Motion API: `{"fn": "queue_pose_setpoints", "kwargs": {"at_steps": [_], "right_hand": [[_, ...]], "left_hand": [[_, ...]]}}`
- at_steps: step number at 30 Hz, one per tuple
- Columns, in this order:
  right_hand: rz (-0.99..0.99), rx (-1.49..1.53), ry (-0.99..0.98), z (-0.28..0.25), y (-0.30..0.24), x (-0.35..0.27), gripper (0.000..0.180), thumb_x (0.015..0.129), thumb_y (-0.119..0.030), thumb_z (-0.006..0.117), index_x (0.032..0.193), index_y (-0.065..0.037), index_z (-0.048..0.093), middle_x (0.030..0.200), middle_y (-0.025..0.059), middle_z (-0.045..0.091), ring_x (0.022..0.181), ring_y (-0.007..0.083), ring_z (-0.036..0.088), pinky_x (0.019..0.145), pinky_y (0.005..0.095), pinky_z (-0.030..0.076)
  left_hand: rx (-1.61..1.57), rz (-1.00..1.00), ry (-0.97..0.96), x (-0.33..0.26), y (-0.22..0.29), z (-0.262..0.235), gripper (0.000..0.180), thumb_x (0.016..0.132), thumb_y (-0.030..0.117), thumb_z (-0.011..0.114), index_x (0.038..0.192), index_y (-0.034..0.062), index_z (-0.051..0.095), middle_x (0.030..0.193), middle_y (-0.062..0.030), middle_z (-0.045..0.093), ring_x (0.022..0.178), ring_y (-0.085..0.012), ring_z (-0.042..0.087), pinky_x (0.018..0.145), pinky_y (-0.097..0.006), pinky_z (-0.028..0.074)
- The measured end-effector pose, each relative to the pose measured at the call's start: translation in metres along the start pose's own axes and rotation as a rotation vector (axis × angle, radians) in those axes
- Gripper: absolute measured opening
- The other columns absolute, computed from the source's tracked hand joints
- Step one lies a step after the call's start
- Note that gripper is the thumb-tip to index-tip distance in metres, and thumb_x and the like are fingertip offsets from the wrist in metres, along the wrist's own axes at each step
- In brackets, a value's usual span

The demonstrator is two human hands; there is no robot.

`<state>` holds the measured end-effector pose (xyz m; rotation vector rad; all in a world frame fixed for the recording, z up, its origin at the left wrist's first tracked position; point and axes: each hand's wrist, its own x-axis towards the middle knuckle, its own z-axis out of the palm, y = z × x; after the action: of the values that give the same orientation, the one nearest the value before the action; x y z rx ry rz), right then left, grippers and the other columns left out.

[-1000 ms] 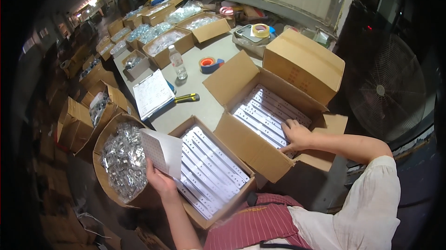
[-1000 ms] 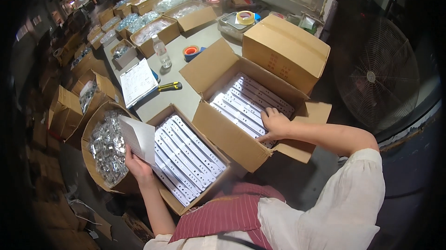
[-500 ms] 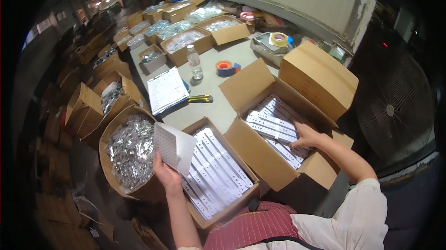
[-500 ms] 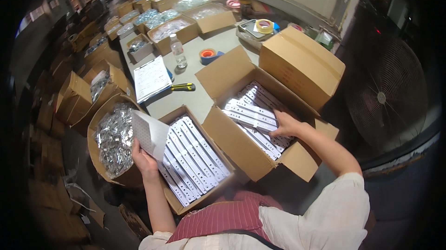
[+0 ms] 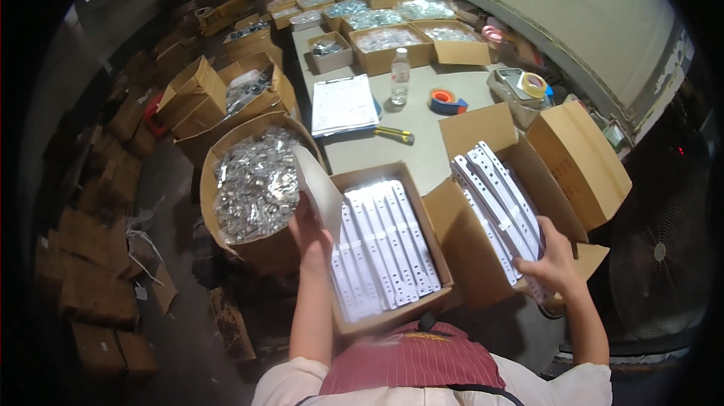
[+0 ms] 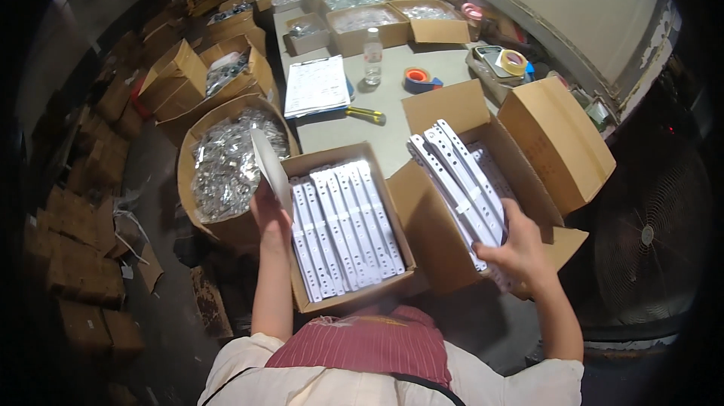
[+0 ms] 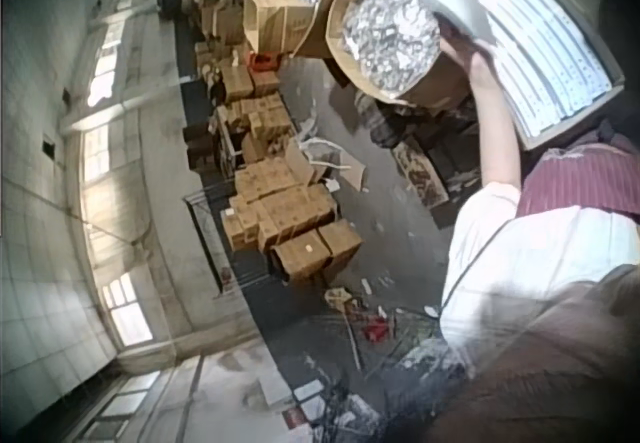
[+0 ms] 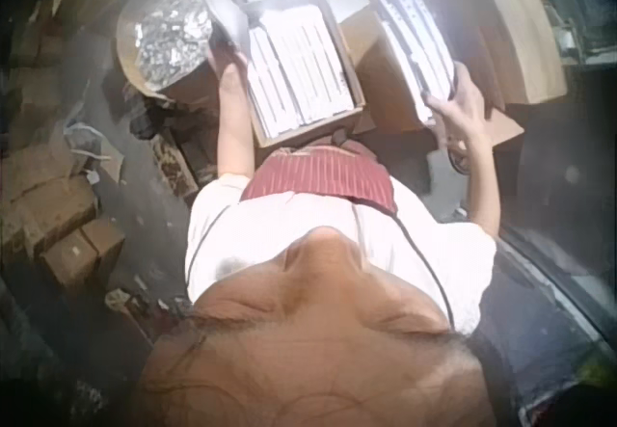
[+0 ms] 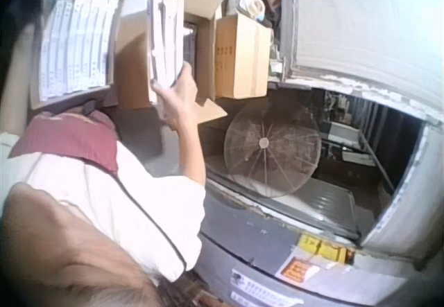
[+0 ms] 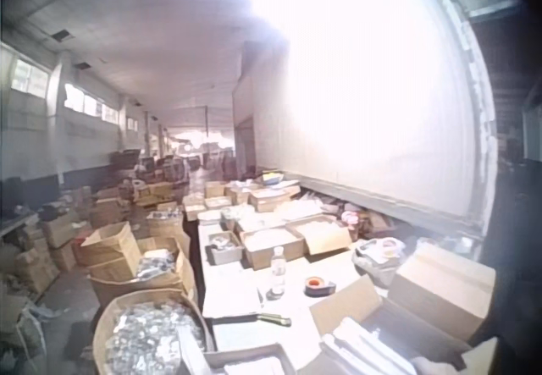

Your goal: The person holds a sheet of stickers and applies them onto metal brackets inside a cardboard box. The person then folds the flaps of the cardboard box closed.

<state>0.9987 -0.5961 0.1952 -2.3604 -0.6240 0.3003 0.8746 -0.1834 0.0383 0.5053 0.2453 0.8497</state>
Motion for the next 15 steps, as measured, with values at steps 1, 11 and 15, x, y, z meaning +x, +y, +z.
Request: {"fn": "queue_pose_setpoints", "kwargs": {"at_steps": [1, 11, 15], "right_hand": [[-0.016, 0.077, -0.032, 0.010, -0.010, -0.010, 0.079, 0.061, -0.032, 0.083, 0.125, 0.002, 0.052, 0.102, 0.0193, 0.068, 0.093, 0.0262, 0.068, 0.086, 0.0351, 0.051], [0.026, 0.564, -0.514, 0.213, -0.064, 0.024, 0.069, 0.073, -0.032, 0.082, 0.120, 0.011, 0.054, 0.110, 0.0236, 0.066, 0.101, 0.0252, 0.065, 0.089, 0.0344, 0.050], [0.018, 0.475, -0.416, 0.267, -0.073, 0.033, 0.082, 0.075, -0.043, 0.080, 0.124, 0.014, 0.047, 0.110, 0.0304, 0.065, 0.100, 0.0359, 0.067, 0.088, 0.0373, 0.052]], "left_hand": [[-0.032, 0.027, -0.088, 0.000, 0.002, 0.003, 0.028, 0.102, 0.024, 0.056, 0.118, 0.0024, 0.062, 0.102, -0.0051, 0.066, 0.092, -0.0170, 0.063, 0.081, -0.029, 0.051], [-1.011, -0.435, -0.156, -0.025, 0.062, -0.012, 0.022, 0.088, 0.012, 0.065, 0.104, -0.0002, 0.056, 0.098, -0.0083, 0.058, 0.084, -0.0184, 0.059, 0.069, -0.030, 0.047], [-1.023, -0.402, -0.044, -0.043, 0.092, -0.035, 0.010, 0.090, 0.008, 0.056, 0.097, 0.0014, 0.057, 0.093, -0.0069, 0.059, 0.082, -0.0180, 0.060, 0.069, -0.030, 0.048]]}}
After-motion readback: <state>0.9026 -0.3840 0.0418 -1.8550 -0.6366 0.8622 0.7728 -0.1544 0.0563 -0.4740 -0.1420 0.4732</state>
